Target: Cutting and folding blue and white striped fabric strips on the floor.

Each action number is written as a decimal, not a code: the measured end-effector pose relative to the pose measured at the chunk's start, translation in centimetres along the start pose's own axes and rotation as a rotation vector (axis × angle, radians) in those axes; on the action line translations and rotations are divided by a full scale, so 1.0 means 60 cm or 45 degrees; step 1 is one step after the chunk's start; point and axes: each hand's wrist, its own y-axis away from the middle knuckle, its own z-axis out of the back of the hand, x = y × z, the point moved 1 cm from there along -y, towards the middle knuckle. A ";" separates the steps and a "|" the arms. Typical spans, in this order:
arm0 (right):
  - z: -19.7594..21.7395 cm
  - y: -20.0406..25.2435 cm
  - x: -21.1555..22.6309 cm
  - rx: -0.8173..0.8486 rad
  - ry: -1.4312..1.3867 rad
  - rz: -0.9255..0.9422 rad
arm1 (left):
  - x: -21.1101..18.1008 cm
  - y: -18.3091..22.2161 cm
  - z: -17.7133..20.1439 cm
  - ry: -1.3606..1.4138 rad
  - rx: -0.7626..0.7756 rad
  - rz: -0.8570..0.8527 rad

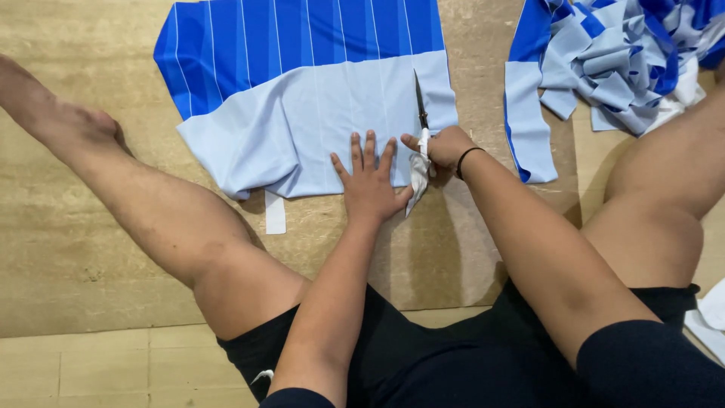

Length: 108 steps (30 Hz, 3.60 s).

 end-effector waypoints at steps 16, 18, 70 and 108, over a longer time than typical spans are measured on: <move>0.030 -0.054 0.065 -0.119 0.217 0.140 | -0.004 -0.015 0.020 0.027 -0.071 -0.007; 0.025 -0.050 0.062 -0.100 0.227 0.065 | -0.006 0.000 0.015 0.053 -0.052 0.010; 0.092 -0.227 0.212 -0.026 0.083 0.080 | -0.008 -0.022 0.027 0.113 -0.030 0.031; 0.219 -0.201 -0.027 -0.177 0.487 0.314 | -0.023 -0.004 0.012 -0.004 -0.265 -0.030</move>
